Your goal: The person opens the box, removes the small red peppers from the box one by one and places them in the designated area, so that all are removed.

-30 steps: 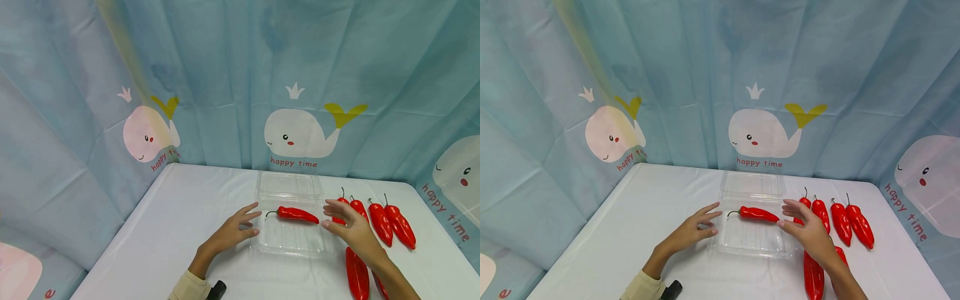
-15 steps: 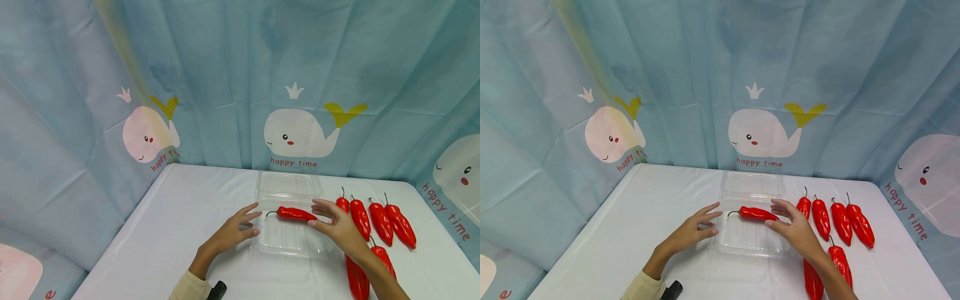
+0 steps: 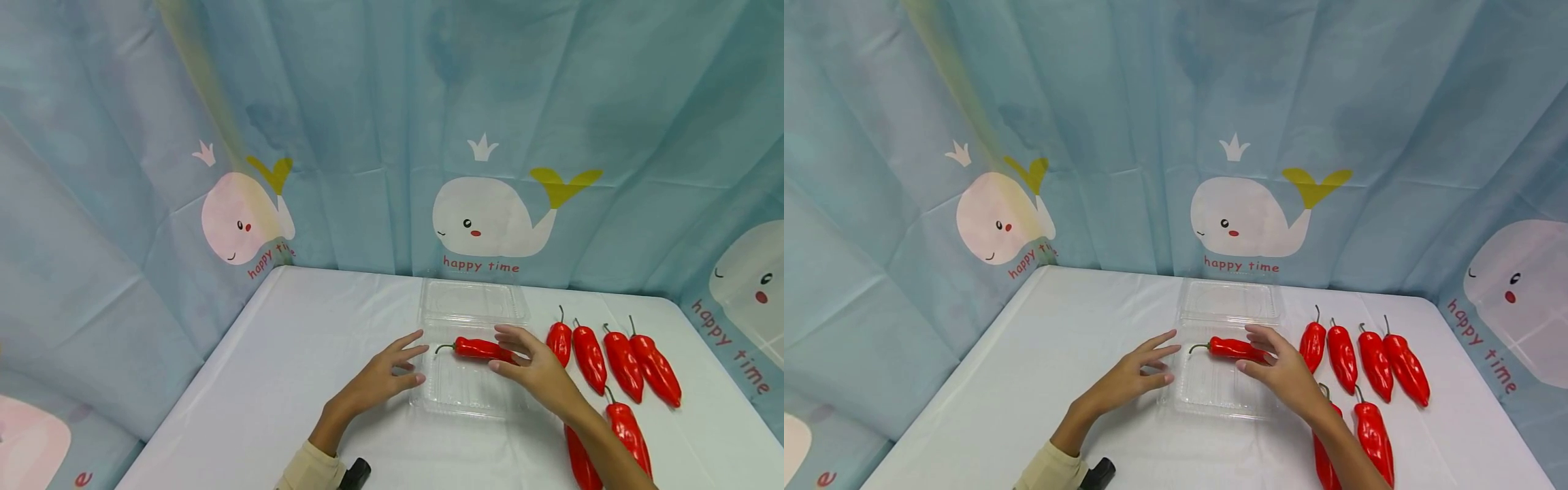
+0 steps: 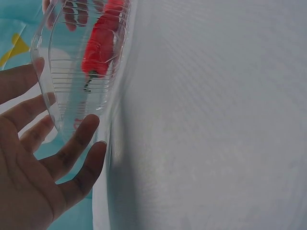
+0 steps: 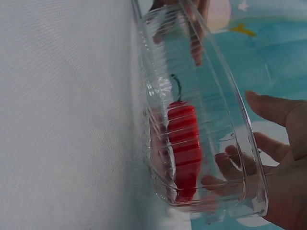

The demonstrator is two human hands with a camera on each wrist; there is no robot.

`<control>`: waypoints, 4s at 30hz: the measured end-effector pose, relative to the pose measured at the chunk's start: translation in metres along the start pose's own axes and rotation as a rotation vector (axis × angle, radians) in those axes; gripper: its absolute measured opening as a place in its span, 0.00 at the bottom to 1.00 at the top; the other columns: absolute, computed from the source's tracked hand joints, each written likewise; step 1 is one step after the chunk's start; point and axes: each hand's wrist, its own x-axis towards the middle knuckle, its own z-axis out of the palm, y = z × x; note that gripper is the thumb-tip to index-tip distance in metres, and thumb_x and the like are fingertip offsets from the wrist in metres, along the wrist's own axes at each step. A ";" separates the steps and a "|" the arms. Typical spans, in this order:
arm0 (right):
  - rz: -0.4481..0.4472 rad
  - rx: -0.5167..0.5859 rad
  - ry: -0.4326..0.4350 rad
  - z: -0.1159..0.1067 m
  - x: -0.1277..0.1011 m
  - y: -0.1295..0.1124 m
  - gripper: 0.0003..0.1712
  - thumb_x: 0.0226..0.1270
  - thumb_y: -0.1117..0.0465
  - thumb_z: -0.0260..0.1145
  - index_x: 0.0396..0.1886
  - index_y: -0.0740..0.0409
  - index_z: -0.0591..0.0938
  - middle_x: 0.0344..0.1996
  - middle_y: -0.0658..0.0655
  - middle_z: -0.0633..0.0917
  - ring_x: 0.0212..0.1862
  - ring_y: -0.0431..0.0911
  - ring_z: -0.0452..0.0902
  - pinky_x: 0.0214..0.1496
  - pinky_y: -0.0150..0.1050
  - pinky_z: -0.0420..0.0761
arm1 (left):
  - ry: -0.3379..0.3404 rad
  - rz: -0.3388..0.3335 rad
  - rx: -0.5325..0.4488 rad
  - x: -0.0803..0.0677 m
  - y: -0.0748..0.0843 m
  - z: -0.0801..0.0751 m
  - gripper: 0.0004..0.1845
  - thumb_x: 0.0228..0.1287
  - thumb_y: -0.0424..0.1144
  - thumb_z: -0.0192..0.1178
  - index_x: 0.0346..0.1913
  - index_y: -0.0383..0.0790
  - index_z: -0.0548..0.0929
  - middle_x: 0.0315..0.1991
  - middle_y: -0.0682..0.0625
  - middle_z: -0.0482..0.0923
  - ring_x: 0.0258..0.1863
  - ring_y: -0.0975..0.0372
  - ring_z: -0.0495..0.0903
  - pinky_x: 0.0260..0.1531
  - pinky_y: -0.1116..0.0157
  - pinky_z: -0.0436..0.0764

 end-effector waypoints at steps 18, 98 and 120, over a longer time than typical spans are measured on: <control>0.060 -0.054 -0.086 0.009 0.012 0.001 0.46 0.66 0.51 0.77 0.80 0.53 0.69 0.75 0.65 0.74 0.76 0.65 0.68 0.69 0.61 0.78 | -0.004 0.009 0.005 0.000 0.000 0.000 0.32 0.77 0.46 0.64 0.79 0.45 0.72 0.86 0.57 0.53 0.66 0.50 0.81 0.56 0.55 0.84; 0.166 -0.100 -0.063 0.009 0.010 -0.018 0.39 0.62 0.56 0.80 0.73 0.52 0.77 0.59 0.61 0.84 0.53 0.53 0.85 0.46 0.47 0.91 | 0.005 0.016 0.004 0.001 -0.003 -0.002 0.31 0.77 0.46 0.64 0.79 0.46 0.73 0.85 0.57 0.55 0.64 0.52 0.81 0.57 0.53 0.83; 0.089 -0.112 0.071 -0.040 -0.019 -0.037 0.41 0.70 0.49 0.76 0.78 0.51 0.72 0.61 0.65 0.83 0.50 0.53 0.86 0.38 0.44 0.90 | -0.004 0.008 -0.015 -0.001 -0.004 -0.001 0.32 0.78 0.47 0.63 0.80 0.47 0.70 0.86 0.57 0.54 0.66 0.49 0.79 0.57 0.51 0.83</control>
